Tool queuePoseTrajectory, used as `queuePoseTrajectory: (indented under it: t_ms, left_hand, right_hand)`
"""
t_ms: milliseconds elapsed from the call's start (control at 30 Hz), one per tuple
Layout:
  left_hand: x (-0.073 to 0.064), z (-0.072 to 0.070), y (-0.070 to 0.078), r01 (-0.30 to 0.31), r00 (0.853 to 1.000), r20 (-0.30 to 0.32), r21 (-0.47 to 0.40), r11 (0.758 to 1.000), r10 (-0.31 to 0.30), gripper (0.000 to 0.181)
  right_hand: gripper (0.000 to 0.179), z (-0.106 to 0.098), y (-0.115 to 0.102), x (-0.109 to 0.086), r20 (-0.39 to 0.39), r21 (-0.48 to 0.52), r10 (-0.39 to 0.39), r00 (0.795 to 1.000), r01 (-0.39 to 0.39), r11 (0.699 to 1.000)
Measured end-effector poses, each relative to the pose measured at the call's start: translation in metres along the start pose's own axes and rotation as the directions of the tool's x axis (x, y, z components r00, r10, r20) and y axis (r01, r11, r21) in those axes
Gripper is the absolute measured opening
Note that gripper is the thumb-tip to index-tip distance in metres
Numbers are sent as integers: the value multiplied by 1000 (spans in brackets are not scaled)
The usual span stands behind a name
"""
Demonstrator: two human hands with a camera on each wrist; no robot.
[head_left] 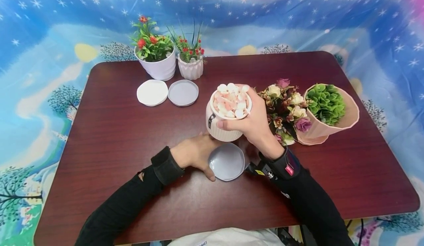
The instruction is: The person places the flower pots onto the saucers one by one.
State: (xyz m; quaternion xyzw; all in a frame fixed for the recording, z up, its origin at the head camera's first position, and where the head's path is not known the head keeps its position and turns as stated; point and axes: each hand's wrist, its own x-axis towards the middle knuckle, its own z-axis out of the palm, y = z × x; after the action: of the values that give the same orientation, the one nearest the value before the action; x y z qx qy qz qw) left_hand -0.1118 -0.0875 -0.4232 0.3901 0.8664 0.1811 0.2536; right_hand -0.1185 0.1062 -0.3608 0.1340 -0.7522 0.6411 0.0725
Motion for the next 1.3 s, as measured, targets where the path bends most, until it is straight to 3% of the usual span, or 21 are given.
queuePoseTrajectory:
  t_ms: [467, 1067, 1300]
  left_hand:
    - [-1, -1, -1, 6, 1000, -14, -36, 999, -7, 128]
    - [-4, -1, 0, 53, 998, 27, -37, 998, -52, 136]
    - [-6, 0, 1, 69, 998, 8, -58, 996, -69, 136]
  right_hand:
    - [88, -5, 0, -14, 2, -66, 52, 999, -52, 996]
    - [84, -11, 7, -36, 58, -85, 4, 998, 1, 996]
    - [82, -15, 9, -41, 70, -76, 25, 997, -20, 997]
